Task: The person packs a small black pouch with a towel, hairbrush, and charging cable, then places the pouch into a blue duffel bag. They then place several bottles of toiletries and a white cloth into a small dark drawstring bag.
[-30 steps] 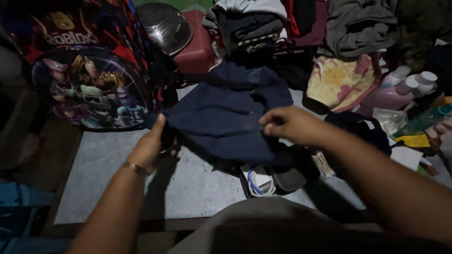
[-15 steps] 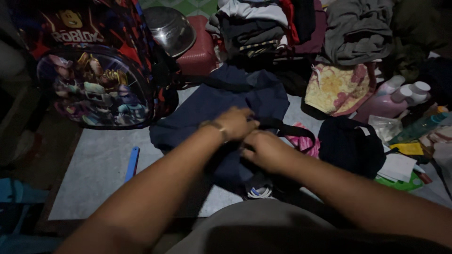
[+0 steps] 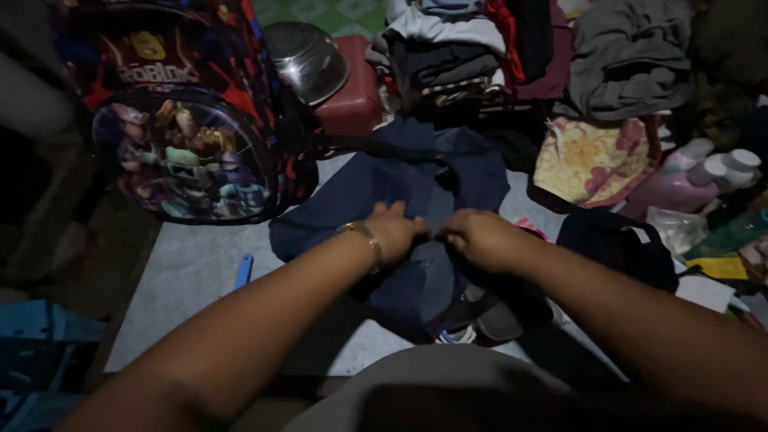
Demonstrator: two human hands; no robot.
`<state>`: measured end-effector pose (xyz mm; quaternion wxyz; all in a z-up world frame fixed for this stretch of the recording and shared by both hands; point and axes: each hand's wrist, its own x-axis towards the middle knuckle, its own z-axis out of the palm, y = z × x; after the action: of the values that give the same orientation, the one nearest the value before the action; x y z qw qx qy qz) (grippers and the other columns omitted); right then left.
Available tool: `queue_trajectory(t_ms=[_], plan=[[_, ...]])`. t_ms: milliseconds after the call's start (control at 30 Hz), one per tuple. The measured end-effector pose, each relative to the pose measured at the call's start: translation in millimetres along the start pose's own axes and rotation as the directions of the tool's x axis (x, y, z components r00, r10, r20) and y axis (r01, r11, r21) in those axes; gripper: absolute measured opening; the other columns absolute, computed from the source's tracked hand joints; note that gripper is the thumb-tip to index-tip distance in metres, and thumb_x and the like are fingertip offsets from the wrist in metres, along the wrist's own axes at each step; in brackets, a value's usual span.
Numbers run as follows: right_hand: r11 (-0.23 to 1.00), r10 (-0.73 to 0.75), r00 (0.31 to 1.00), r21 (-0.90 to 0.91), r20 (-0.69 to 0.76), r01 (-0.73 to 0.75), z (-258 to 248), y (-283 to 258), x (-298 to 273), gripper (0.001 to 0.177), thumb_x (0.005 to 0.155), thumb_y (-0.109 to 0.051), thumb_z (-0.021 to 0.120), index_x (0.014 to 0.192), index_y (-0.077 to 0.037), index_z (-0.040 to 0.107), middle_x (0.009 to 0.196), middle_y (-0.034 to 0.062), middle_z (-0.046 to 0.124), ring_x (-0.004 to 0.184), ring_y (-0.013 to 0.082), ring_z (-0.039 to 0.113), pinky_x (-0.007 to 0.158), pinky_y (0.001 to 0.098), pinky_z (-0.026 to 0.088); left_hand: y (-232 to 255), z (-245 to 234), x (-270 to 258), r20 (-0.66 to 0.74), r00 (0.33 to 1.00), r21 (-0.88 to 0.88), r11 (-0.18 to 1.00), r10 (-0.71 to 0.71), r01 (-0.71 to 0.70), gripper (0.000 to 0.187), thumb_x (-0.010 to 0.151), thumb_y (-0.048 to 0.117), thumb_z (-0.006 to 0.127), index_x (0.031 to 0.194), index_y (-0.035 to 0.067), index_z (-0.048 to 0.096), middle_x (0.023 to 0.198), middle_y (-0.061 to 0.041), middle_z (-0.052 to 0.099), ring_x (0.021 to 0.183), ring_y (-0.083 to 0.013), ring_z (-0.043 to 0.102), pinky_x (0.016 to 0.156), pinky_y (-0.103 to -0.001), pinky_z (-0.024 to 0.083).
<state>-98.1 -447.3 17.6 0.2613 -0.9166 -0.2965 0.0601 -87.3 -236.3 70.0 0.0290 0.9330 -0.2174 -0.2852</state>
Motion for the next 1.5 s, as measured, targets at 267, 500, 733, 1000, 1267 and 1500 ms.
queue_trajectory(t_ms=[267,500,733,1000,1267,1500], plan=[[0.772,0.562,0.821,-0.29,-0.103,-0.565,-5,15,25,0.059,0.083,-0.042,0.078,0.135,-0.017,0.064,0.137,0.022,0.052,0.125,0.0424,0.052,0.102,0.0468,0.048,-32,2,3,-0.157,0.98,-0.142,0.985,-0.123,0.101,0.045,0.094,0.005,0.057,0.14,0.003,0.058,0.151,-0.022,0.046,0.129,-0.0429,0.057,0.108,-0.048,0.048],[0.785,0.617,0.773,0.057,-0.146,-0.616,18,100,33,0.074,0.076,-0.049,0.084,0.143,-0.028,0.06,0.14,0.0256,0.056,0.128,0.0432,0.056,0.11,0.0459,0.047,-113,-1,-7,-0.597,0.77,-0.458,0.884,-0.224,-0.098,0.073,0.074,0.013,0.071,0.143,-0.002,0.051,0.134,-0.026,0.059,0.125,-0.0395,0.059,0.106,-0.04,0.046],[0.768,0.636,0.739,0.086,-0.221,-0.635,44,162,30,0.082,0.067,-0.03,0.093,0.141,-0.025,0.059,0.112,0.0236,0.072,0.11,0.0397,0.063,0.103,0.0443,0.049,-149,-27,-62,-0.681,0.602,-0.643,0.734,-0.416,-0.219,0.074,0.076,0.016,0.072,0.144,-0.004,0.05,0.138,-0.021,0.063,0.127,-0.0292,0.063,0.106,-0.034,0.047],[0.596,0.728,0.686,0.515,-0.022,-0.616,-27,99,36,0.064,0.081,-0.007,0.072,0.143,-0.017,0.059,0.098,0.0199,0.073,0.067,0.03,0.067,0.056,0.0457,0.055,-169,-79,-133,-0.784,0.52,-0.514,0.824,-0.34,-0.237,0.073,0.084,0.006,0.066,0.153,-0.003,0.043,0.156,-0.022,0.05,0.142,-0.0289,0.05,0.114,-0.034,0.042],[0.947,0.276,0.918,0.244,-0.286,-0.209,-24,58,31,0.065,0.07,-0.003,0.075,0.134,-0.008,0.065,0.127,0.0211,0.068,0.113,0.0306,0.065,0.095,0.0385,0.052,-172,-69,-169,-0.601,0.656,-0.745,0.616,-0.456,-0.254,0.088,0.081,-0.005,0.057,0.163,0.008,0.026,0.158,-0.014,0.048,0.124,-0.0188,0.062,0.088,-0.027,0.055],[0.86,0.416,0.883,-0.223,-0.216,-0.459,-11,32,26,0.053,0.078,-0.024,0.08,0.13,-0.023,0.07,0.139,0.0234,0.052,0.125,0.044,0.048,0.102,0.0471,0.045,-176,-57,-172,-0.682,0.679,-0.665,0.618,-0.273,-0.42,0.092,0.084,-0.009,0.055,0.167,0.004,0.016,0.157,-0.018,0.051,0.113,-0.0125,0.062,0.083,-0.023,0.054]])
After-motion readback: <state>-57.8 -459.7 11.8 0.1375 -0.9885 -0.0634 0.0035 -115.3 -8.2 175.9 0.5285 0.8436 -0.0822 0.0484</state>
